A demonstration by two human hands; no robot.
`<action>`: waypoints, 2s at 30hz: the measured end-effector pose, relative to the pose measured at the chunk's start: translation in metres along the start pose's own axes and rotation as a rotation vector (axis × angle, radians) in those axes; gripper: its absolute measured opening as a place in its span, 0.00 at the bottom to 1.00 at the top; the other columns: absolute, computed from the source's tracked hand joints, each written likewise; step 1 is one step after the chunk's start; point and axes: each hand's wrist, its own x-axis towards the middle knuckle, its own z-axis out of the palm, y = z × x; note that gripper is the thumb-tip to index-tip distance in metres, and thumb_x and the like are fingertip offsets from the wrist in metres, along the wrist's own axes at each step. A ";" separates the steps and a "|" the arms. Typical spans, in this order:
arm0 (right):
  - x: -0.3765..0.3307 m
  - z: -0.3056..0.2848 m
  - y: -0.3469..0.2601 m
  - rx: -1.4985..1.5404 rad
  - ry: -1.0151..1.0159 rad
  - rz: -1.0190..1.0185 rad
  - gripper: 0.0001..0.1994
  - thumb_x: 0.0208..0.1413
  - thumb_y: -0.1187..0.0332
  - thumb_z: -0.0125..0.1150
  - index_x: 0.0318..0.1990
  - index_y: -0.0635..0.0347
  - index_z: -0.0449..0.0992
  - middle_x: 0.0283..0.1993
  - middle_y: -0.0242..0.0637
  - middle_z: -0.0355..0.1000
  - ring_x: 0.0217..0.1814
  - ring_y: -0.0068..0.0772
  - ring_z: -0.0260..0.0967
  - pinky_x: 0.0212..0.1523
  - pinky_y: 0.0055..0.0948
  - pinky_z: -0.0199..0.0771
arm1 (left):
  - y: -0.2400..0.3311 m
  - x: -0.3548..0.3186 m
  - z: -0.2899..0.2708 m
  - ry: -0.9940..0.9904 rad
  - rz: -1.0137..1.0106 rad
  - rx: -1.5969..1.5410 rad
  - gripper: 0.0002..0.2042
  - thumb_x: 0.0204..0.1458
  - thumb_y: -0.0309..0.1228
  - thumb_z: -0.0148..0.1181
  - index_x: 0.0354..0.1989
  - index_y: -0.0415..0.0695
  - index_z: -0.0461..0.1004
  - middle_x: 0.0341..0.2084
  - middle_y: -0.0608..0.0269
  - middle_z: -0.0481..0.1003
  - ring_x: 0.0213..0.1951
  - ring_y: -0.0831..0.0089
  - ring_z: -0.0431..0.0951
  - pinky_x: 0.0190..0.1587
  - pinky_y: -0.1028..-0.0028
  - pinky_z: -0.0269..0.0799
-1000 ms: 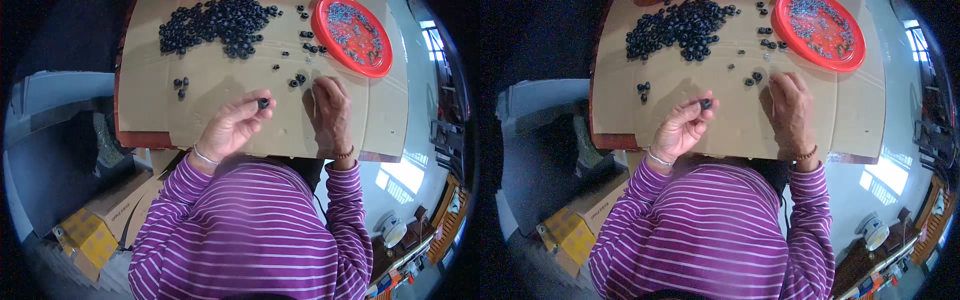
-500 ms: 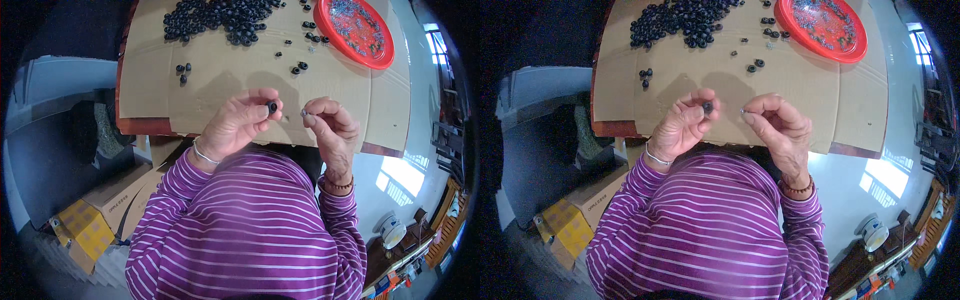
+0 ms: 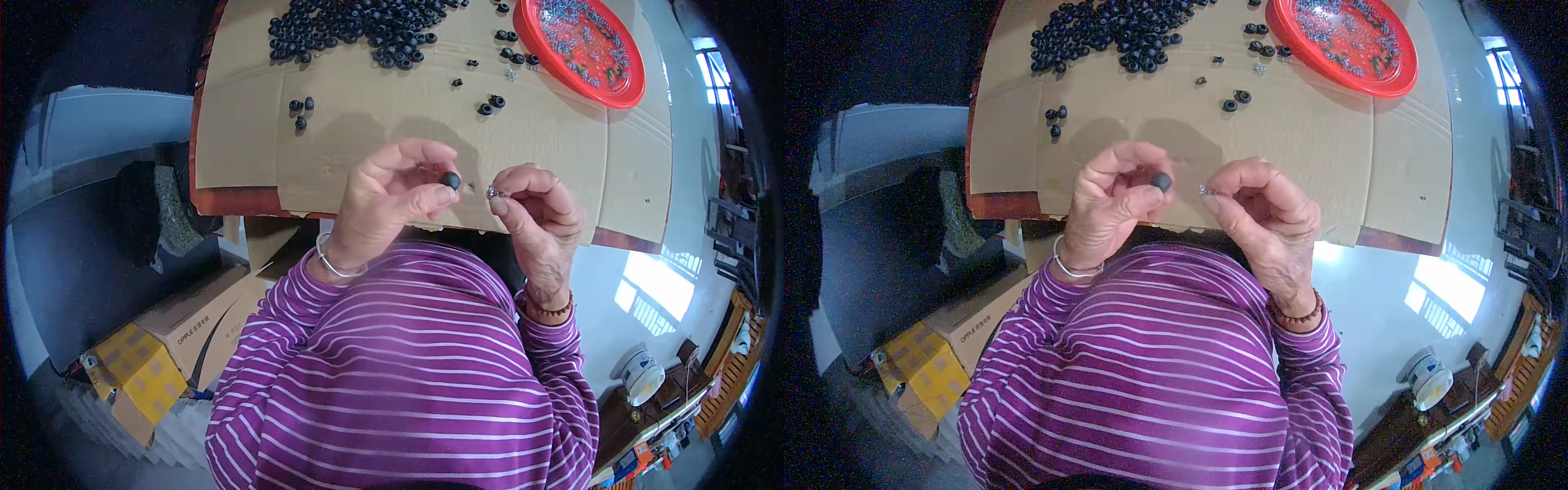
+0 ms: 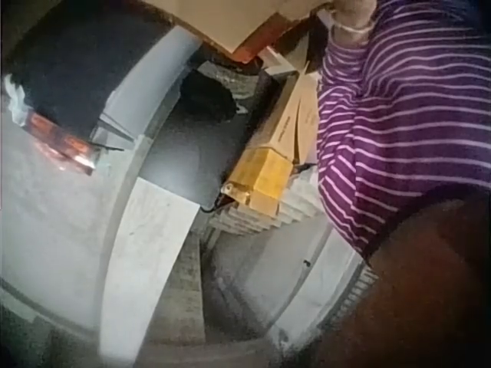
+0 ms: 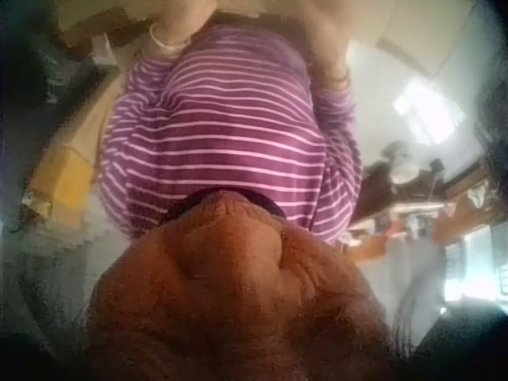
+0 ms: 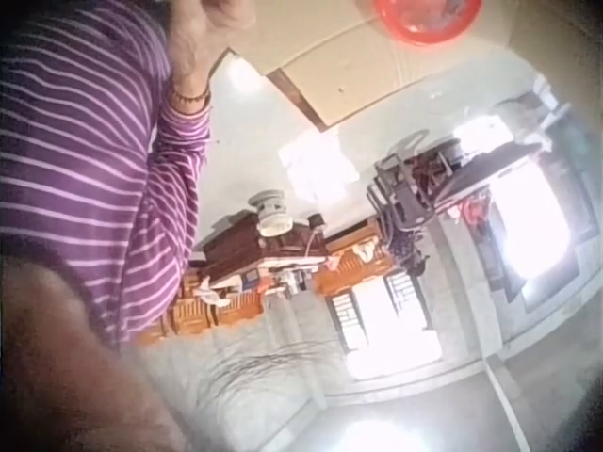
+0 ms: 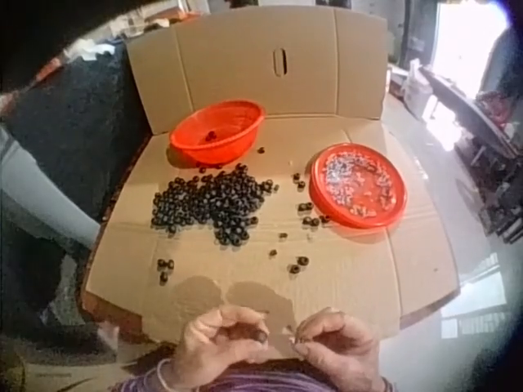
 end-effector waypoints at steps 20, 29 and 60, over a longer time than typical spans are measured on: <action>0.015 0.002 0.014 0.030 -0.057 -0.151 0.07 0.43 0.86 0.58 0.31 0.69 0.71 0.33 0.36 0.68 0.35 0.22 0.63 0.35 0.19 0.63 | -0.015 0.020 -0.014 0.039 -0.093 -0.290 0.12 0.49 0.21 0.54 0.43 0.39 0.71 0.36 0.58 0.74 0.30 0.78 0.75 0.26 0.83 0.71; 0.016 0.004 0.014 0.010 -0.047 -0.153 0.07 0.42 0.86 0.58 0.31 0.68 0.71 0.33 0.36 0.69 0.35 0.23 0.64 0.35 0.19 0.64 | -0.018 0.020 -0.022 -0.100 -0.164 -0.496 0.11 0.51 0.25 0.55 0.44 0.41 0.71 0.36 0.59 0.72 0.33 0.79 0.74 0.27 0.85 0.68; 0.017 0.027 0.025 -0.317 -0.025 -0.390 0.08 0.39 0.86 0.59 0.28 0.65 0.72 0.28 0.36 0.70 0.28 0.25 0.66 0.28 0.22 0.64 | -0.031 0.008 -0.025 -0.031 -0.177 -0.418 0.11 0.50 0.23 0.56 0.42 0.38 0.71 0.36 0.57 0.74 0.33 0.75 0.76 0.30 0.79 0.72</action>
